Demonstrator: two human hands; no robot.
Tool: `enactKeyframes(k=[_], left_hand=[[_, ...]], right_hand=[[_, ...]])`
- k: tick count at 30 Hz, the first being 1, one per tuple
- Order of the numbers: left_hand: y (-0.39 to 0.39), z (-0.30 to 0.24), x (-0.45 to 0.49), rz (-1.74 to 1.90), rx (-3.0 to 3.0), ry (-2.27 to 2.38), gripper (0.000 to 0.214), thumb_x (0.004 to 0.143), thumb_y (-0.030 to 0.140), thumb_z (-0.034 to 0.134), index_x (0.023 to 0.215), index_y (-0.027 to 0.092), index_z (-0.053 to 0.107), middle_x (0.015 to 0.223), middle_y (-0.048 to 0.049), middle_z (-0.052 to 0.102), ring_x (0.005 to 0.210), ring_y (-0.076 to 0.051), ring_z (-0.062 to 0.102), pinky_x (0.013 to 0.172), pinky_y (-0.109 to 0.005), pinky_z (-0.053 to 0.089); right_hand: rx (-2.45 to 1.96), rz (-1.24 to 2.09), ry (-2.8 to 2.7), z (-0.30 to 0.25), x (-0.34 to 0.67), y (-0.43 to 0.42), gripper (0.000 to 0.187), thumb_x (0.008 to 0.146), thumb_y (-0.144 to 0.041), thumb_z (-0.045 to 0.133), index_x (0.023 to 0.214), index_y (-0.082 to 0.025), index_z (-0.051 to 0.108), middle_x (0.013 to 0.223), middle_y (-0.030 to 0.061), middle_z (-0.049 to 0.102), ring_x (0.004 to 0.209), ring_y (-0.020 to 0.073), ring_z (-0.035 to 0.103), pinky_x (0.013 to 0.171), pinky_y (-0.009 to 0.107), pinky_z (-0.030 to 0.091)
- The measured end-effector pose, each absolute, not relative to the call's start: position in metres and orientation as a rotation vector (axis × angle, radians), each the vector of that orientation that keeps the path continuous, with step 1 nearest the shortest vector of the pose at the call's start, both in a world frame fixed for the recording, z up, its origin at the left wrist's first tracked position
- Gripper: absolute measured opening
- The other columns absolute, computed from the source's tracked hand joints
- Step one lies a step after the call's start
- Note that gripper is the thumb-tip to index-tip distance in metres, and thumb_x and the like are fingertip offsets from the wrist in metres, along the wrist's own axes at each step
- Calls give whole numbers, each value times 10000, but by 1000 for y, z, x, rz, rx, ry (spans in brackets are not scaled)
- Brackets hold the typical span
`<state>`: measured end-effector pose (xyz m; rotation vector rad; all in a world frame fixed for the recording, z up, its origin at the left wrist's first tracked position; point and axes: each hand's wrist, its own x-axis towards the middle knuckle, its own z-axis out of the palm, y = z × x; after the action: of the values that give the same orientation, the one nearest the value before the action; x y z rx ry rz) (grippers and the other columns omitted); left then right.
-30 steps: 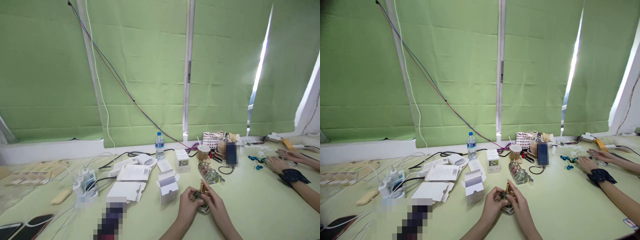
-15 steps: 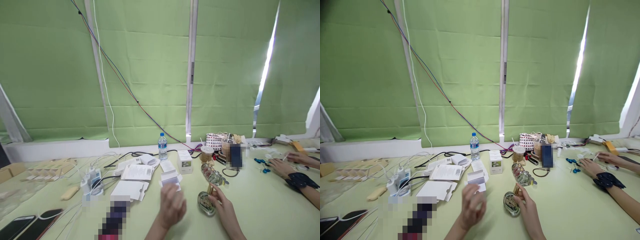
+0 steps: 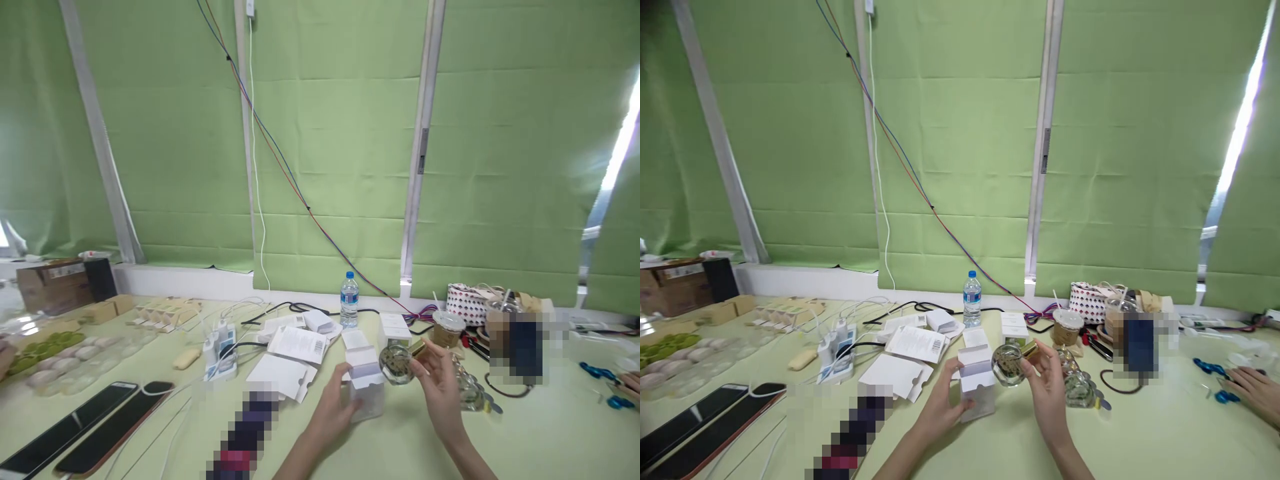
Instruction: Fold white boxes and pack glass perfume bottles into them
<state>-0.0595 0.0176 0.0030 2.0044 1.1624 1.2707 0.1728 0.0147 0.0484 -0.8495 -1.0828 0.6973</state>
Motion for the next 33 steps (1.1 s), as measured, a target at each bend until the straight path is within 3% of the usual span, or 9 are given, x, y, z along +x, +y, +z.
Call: enactKeyframes(k=[3,9,14,23,33], left_hand=[[12,-1,-52,1240,1882,1169,448,795,136,591,1205,256,459,1239,-51,588,1084,-227,582,953,-382,465],[6,-4,-43,1177,2000,1092,416,818,143,585,1207,266,500,1215,-29,625,1150,-215,559,996,-312,423],[5,0,-39,1210,2001,1179,431,793,107,570,1195,248,498,1183,-41,648,1121,-222,587,968,-315,442],[5,0,-39,1282,2124,1114,465,775,13,488,1164,268,472,1097,-26,646,1025,-198,616,887,-329,486],[2,1,-40,1268,2148,1054,393,813,33,482,1134,259,464,990,-12,639,884,-177,622,778,-275,487]], right_hand=[[-764,603,-1165,44,155,22,428,792,-377,683,1166,-213,558,1031,86,674,919,226,667,761,363,581],[-709,302,-1290,-1,156,30,348,868,-279,609,1209,-233,561,1111,106,678,945,232,696,746,356,610],[-625,35,-1560,4,166,24,342,894,-178,555,1225,-265,549,1046,67,717,997,229,688,788,359,600],[-590,137,-1909,23,164,14,395,900,-102,470,1257,-270,467,1085,85,669,1049,222,640,847,357,557],[-654,122,-2192,36,169,9,365,906,-118,430,1226,-270,522,1132,88,642,1043,218,616,857,315,527]])
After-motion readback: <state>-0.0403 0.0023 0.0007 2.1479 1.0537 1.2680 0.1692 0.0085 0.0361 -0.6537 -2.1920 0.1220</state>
